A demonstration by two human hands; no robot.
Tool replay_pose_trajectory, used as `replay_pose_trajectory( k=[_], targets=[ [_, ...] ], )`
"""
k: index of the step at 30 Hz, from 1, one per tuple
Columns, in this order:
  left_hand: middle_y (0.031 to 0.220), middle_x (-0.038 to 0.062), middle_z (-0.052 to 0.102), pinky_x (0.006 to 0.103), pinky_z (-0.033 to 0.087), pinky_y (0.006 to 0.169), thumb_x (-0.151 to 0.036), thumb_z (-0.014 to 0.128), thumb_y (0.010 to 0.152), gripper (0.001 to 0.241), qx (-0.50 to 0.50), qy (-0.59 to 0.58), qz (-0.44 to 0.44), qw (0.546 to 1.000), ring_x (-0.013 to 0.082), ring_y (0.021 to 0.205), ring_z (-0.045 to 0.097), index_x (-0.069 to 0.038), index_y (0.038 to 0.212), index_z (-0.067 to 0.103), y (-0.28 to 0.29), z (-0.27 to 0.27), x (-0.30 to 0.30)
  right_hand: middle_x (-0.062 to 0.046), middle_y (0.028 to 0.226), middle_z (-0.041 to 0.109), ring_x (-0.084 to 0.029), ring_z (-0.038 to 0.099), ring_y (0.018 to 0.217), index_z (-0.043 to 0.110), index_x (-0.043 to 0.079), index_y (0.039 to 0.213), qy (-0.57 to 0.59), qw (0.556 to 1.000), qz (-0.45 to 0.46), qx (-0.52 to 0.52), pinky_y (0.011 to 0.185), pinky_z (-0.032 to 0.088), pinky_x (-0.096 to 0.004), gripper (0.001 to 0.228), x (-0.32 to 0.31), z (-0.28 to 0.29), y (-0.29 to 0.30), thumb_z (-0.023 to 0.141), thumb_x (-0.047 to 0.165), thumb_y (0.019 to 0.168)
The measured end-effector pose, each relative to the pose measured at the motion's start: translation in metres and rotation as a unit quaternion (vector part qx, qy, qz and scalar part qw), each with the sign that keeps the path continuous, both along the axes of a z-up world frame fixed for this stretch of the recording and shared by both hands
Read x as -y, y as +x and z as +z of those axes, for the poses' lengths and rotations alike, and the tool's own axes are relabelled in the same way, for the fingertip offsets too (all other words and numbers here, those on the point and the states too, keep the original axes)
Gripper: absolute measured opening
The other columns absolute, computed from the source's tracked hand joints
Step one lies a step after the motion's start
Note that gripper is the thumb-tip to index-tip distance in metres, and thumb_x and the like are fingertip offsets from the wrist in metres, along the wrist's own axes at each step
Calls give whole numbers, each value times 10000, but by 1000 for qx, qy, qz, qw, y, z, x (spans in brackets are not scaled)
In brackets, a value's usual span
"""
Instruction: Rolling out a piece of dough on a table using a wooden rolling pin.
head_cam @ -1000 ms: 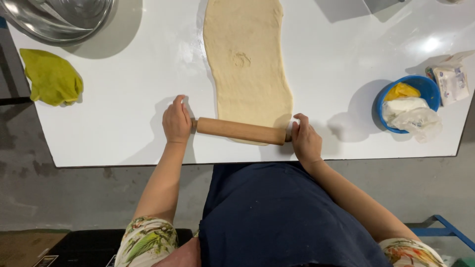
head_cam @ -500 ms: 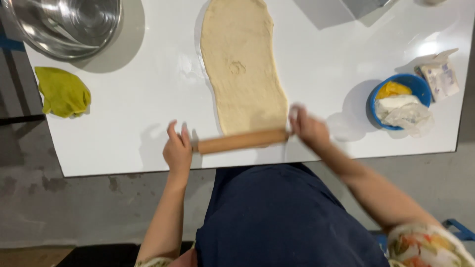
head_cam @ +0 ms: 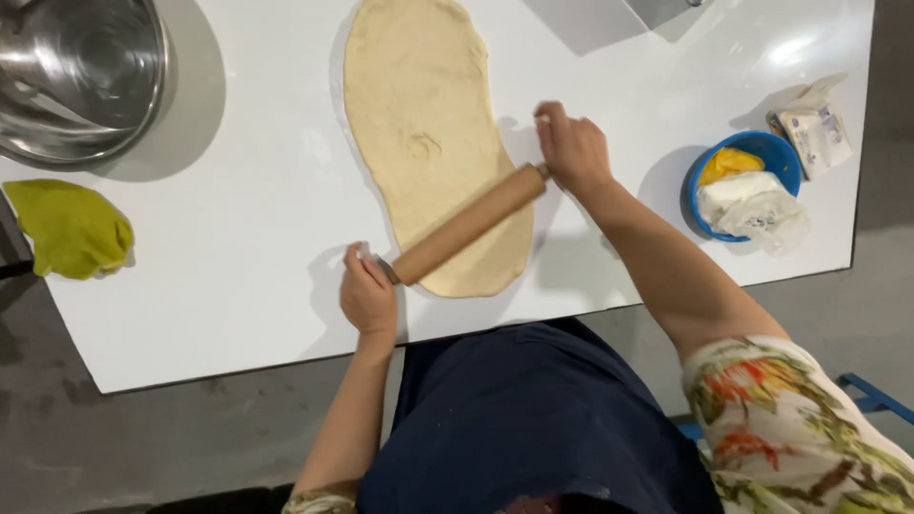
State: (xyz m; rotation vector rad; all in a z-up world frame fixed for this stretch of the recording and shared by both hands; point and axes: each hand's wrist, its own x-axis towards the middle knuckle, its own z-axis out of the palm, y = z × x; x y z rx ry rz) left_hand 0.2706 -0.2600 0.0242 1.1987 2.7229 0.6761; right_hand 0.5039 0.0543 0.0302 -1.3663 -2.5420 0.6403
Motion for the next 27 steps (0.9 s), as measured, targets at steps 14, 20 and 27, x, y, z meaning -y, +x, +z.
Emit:
replay_pose_trajectory(
  k=[14, 20, 27],
  targets=[
    [826, 146, 675, 451, 506, 667, -149, 519, 1050, 260, 17, 4, -88, 996, 340, 744, 649, -56, 1276, 608, 53, 4, 21, -97, 696, 653, -347, 620, 672, 596, 92, 1174, 16, 998, -61, 8, 674, 487, -480, 145, 89, 8, 115, 564, 189, 1071],
    [785, 120, 660, 441, 513, 660, -177, 520, 1037, 278, 16, -23, -113, 993, 313, 710, 642, -74, 1280, 606, 70, 10, 33, -83, 653, 637, -334, 622, 647, 586, 117, 1178, 27, 996, -88, 7, 710, 509, -461, 141, 124, -3, 155, 573, 194, 1061],
    [702, 131, 688, 467, 518, 567, -265, 491, 1067, 310, 39, -85, -116, 989, 337, 629, 674, -124, 1340, 536, 71, 4, 44, -92, 651, 652, -345, 629, 589, 568, 98, 1199, 51, 994, -94, 17, 569, 502, -480, 224, 155, 4, 173, 613, 240, 1032]
  ],
)
